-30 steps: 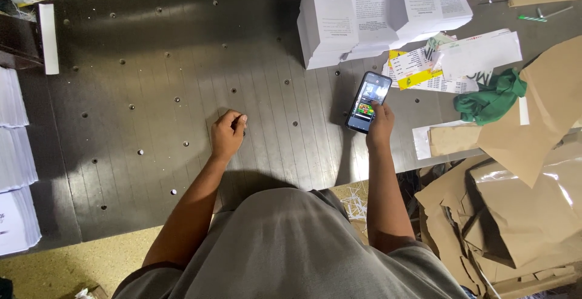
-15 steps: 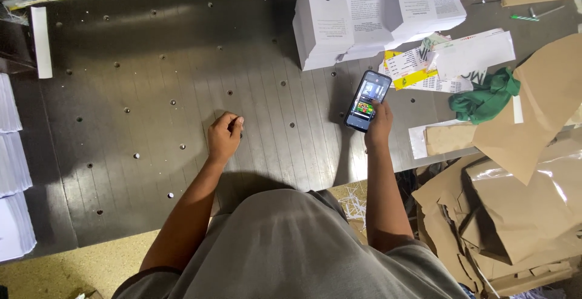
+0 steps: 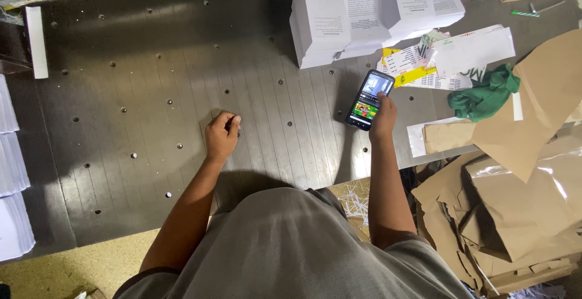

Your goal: Aligning and stacking small bundles of printed booklets on a metal finishing table.

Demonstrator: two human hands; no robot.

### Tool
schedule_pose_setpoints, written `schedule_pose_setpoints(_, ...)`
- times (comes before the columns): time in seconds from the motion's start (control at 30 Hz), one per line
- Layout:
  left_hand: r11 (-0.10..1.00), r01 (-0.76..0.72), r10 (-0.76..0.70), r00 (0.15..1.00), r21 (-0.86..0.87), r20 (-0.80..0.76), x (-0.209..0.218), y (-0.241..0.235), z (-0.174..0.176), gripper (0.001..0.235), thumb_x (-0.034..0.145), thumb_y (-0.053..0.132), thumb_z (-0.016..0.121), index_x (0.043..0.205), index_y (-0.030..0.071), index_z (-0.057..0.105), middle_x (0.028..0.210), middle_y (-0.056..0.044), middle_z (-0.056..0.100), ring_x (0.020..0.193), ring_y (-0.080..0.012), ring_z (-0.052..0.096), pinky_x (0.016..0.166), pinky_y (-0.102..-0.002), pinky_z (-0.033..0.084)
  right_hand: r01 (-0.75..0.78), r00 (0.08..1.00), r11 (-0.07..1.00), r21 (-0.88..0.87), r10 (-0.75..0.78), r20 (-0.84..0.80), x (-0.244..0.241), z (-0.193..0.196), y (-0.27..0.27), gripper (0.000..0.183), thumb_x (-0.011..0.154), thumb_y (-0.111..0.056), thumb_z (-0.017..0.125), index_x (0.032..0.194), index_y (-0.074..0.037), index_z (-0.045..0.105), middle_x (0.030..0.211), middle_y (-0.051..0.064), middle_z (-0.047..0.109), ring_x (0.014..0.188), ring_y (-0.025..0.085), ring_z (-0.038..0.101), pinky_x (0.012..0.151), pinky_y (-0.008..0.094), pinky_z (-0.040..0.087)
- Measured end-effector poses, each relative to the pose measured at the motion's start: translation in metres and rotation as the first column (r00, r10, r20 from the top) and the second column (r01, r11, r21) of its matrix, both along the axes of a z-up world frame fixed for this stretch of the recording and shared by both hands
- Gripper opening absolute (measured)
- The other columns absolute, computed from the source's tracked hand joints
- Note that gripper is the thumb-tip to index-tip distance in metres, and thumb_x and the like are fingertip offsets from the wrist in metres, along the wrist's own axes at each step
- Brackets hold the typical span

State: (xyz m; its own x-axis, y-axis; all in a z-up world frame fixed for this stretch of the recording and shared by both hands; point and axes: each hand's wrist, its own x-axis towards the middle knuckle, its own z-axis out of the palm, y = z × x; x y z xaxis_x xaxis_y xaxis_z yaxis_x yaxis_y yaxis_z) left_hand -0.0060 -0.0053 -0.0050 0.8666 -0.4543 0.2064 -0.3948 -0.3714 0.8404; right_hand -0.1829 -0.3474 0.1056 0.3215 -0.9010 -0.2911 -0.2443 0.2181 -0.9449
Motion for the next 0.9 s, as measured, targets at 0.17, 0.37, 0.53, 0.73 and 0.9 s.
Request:
schedule_pose_setpoints(0.17, 1.000, 0.006, -0.005, 1.000, -0.022, 0.023, 0.000, -0.001, 0.001, 0.018, 0.105, 0.013, 0.068, 0.088, 0.009, 0.067, 0.066, -0.009, 0.070, 0.063, -0.0338, 0.067, 0.062, -0.043, 0.053, 0.113, 0.992, 0.988, -0.104, -0.118, -0.046, 0.011, 0.022, 0.012, 0.028, 0.091, -0.040, 0.076, 0.094, -0.012, 0.077, 0.091, 0.008, 0.070, 0.096, 0.019, 0.064, 0.092, 0.040, 0.049)
schedule_pose_setpoints(0.37, 1.000, -0.026, 0.026, 0.999, -0.007, 0.036, -0.003, -0.002, 0.000, 0.019, 0.105, 0.014, 0.069, 0.086, 0.012, 0.068, 0.066, -0.005, 0.070, 0.063, -0.0296, 0.068, 0.063, -0.040, 0.054, 0.133, 0.991, 0.990, -0.043, -0.134, -0.020, 0.005, 0.021, 0.005, 0.050, 0.091, -0.048, 0.072, 0.111, -0.003, 0.078, 0.109, 0.020, 0.072, 0.113, 0.028, 0.064, 0.104, 0.049, 0.045)
schedule_pose_setpoints(0.53, 1.000, -0.027, 0.027, 0.999, -0.005, 0.025, -0.002, -0.003, -0.002, 0.019, 0.105, 0.014, 0.068, 0.087, 0.012, 0.067, 0.066, -0.005, 0.070, 0.062, -0.0280, 0.067, 0.063, -0.039, 0.054, 0.127, 0.976, 0.991, -0.041, -0.132, -0.172, 0.014, 0.042, 0.006, 0.064, 0.089, -0.058, 0.071, 0.126, -0.006, 0.074, 0.131, 0.022, 0.069, 0.135, 0.041, 0.057, 0.115, 0.052, 0.039)
schedule_pose_setpoints(0.73, 0.999, -0.041, 0.041, 0.998, -0.002, 0.045, -0.003, -0.005, -0.001, 0.017, 0.105, 0.013, 0.070, 0.088, 0.011, 0.067, 0.066, -0.006, 0.071, 0.063, -0.0307, 0.067, 0.063, -0.041, 0.054, 0.130, 0.967, 0.991, -0.015, -0.131, -0.221, 0.022, 0.065, 0.010, 0.069, 0.088, -0.059, 0.072, 0.132, -0.005, 0.071, 0.137, 0.025, 0.065, 0.139, 0.044, 0.052, 0.118, 0.055, 0.036)
schedule_pose_setpoints(0.9, 0.998, -0.056, 0.056, 0.997, 0.003, 0.057, -0.004, -0.006, -0.005, 0.017, 0.105, 0.012, 0.069, 0.088, 0.011, 0.067, 0.066, -0.006, 0.071, 0.063, -0.0307, 0.067, 0.063, -0.041, 0.054, 0.102, 0.980, 0.995, -0.009, -0.102, -0.172, 0.019, 0.062, 0.004, 0.066, 0.090, -0.053, 0.072, 0.133, -0.003, 0.070, 0.138, 0.027, 0.064, 0.140, 0.045, 0.050, 0.118, 0.056, 0.035)
